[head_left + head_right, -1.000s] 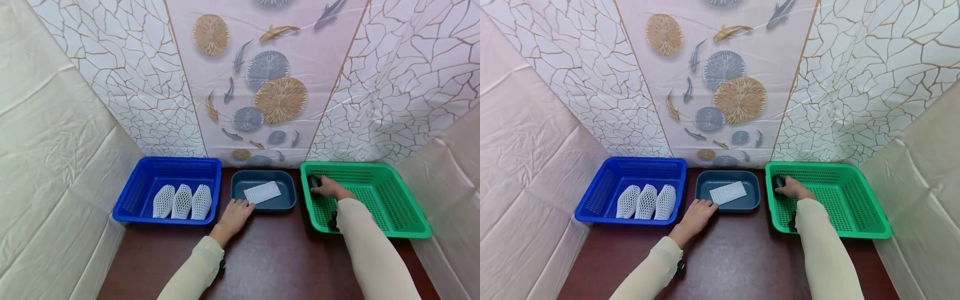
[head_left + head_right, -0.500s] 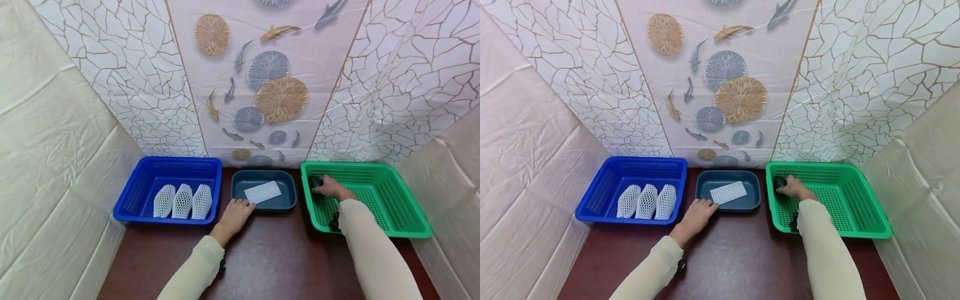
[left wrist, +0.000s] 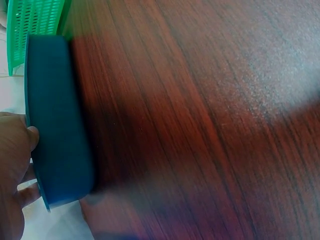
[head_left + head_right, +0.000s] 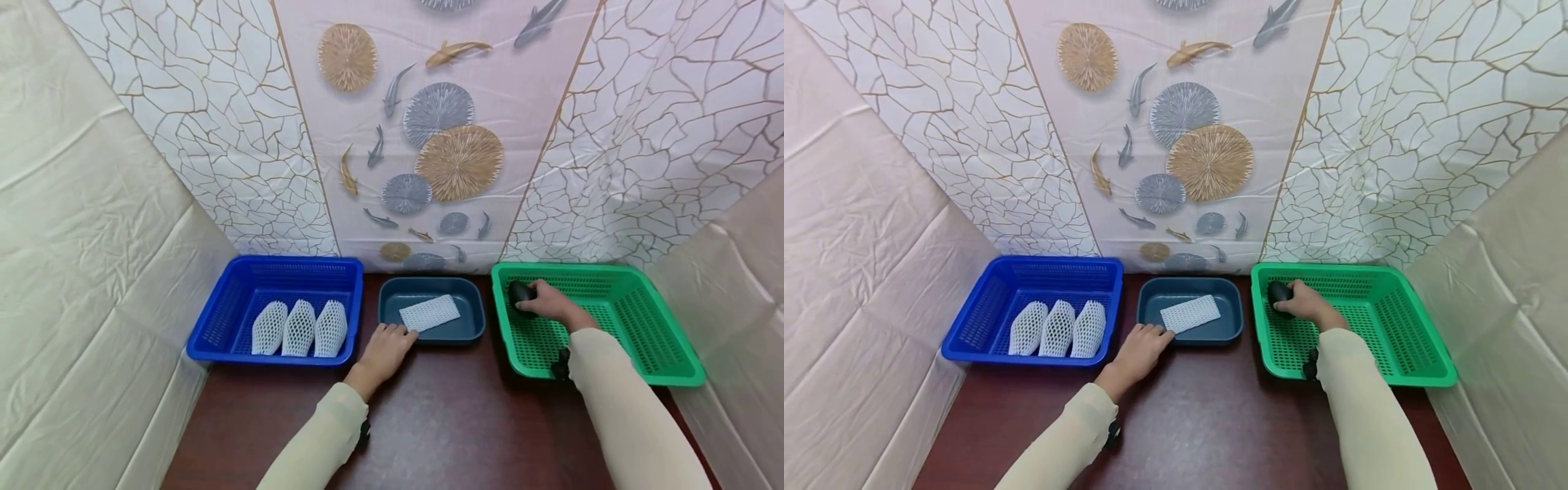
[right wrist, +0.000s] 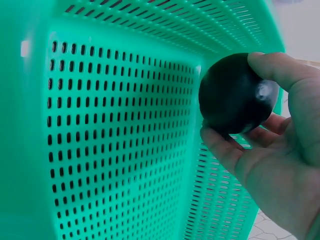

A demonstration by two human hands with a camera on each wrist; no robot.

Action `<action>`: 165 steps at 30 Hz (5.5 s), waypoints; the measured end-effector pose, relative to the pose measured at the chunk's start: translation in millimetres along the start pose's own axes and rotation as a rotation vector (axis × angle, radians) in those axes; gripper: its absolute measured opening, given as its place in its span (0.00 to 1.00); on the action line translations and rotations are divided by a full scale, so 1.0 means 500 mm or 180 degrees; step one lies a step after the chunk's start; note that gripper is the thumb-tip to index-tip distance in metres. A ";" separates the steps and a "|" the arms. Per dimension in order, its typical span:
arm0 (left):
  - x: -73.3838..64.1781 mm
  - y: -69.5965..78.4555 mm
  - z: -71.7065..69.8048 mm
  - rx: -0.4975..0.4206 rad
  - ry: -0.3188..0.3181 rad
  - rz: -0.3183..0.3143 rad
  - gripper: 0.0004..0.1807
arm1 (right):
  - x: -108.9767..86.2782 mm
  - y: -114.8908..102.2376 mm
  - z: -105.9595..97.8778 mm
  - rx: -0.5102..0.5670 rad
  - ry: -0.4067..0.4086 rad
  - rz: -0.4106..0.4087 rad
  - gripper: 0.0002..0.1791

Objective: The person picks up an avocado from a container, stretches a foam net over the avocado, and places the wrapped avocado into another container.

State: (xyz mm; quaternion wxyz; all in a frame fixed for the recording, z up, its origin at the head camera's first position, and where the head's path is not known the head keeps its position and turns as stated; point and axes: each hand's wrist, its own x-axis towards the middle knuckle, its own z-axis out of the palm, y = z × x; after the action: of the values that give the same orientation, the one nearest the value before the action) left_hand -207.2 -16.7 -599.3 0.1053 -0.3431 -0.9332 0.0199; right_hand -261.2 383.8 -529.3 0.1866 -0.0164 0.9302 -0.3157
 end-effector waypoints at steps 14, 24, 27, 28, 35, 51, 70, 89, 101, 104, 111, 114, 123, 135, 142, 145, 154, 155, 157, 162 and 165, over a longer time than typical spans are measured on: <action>-0.001 -0.001 0.003 0.0038 0.0148 0.0038 0.10 | -0.041 -0.025 -0.011 -0.0156 0.0183 -0.0314 0.41; -0.002 0.000 -0.002 0.0072 0.0249 0.0065 0.09 | -0.075 -0.058 -0.011 -0.0160 0.0276 -0.0587 0.41; -0.002 0.001 -0.004 0.0048 0.0206 0.0046 0.09 | -0.087 -0.073 -0.008 -0.0211 0.0341 -0.0667 0.40; -0.002 0.001 -0.004 0.0045 0.0204 0.0041 0.09 | -0.091 -0.077 -0.006 -0.0215 0.0357 -0.0692 0.39; -0.002 0.002 0.000 -0.0005 0.0266 0.0034 0.09 | -0.131 -0.114 0.010 -0.0155 0.0449 -0.0827 0.38; 0.000 0.001 0.008 0.0015 0.0275 0.0039 0.09 | -0.198 -0.173 0.067 0.0076 0.0401 -0.1032 0.37; 0.001 -0.001 0.007 -0.0030 0.0084 0.0013 0.11 | -0.243 -0.176 0.191 -0.0078 0.0250 -0.1247 0.38; 0.002 -0.003 0.006 -0.0046 0.0083 0.0017 0.11 | -0.239 -0.135 0.294 -0.0366 0.0142 -0.1495 0.35; 0.001 -0.002 0.008 -0.0064 0.0103 0.0017 0.11 | -0.232 -0.118 0.325 -0.0484 0.0064 -0.1374 0.34; 0.001 -0.001 0.010 -0.0075 0.0078 0.0015 0.11 | -0.230 -0.114 0.331 -0.0486 0.0021 -0.1338 0.34; 0.002 -0.001 0.009 -0.0073 0.0077 0.0014 0.11 | -0.226 -0.108 0.345 -0.0487 -0.0065 -0.1311 0.35; 0.002 -0.001 0.008 -0.0070 0.0066 0.0020 0.11 | -0.224 -0.106 0.349 -0.0531 -0.0070 -0.1325 0.35; 0.002 0.000 0.006 -0.0079 0.0050 0.0006 0.11 | -0.226 -0.112 0.354 -0.0587 -0.0173 -0.1171 0.36; 0.001 -0.001 0.002 -0.0131 0.0052 -0.0002 0.11 | -0.231 -0.117 0.358 -0.0511 -0.0219 -0.1039 0.38; 0.002 0.000 0.002 -0.0153 -0.0022 -0.0013 0.12 | -0.232 -0.117 0.361 -0.0446 -0.0267 -0.1029 0.40; 0.002 0.000 0.002 -0.0158 -0.0019 -0.0016 0.11 | -0.231 -0.117 0.362 -0.0434 -0.0284 -0.1040 0.41; 0.003 -0.002 0.004 -0.0137 -0.0006 -0.0011 0.11 | -0.229 -0.120 0.364 -0.0375 -0.0389 -0.1022 0.42; 0.003 -0.002 0.005 -0.0137 -0.0007 -0.0008 0.11 | -0.229 -0.120 0.365 -0.0369 -0.0393 -0.1025 0.42; 0.003 -0.002 0.006 -0.0131 -0.0005 -0.0005 0.11 | -0.229 -0.119 0.366 -0.0348 -0.0415 -0.1009 0.42; 0.002 -0.001 0.005 -0.0121 -0.0015 -0.0008 0.12 | -0.229 -0.119 0.369 -0.0303 -0.0446 -0.0992 0.43; 0.003 -0.001 0.005 -0.0131 -0.0029 -0.0008 0.13 | -0.229 -0.120 0.367 -0.0339 -0.0397 -0.1031 0.43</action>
State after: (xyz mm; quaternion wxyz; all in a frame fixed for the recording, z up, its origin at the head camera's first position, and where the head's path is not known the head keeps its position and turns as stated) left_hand -208.9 -16.1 -601.3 0.0939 -0.3439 -0.9343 0.0021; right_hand -94.5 246.2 -589.4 0.1895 -0.1954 0.9174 -0.2903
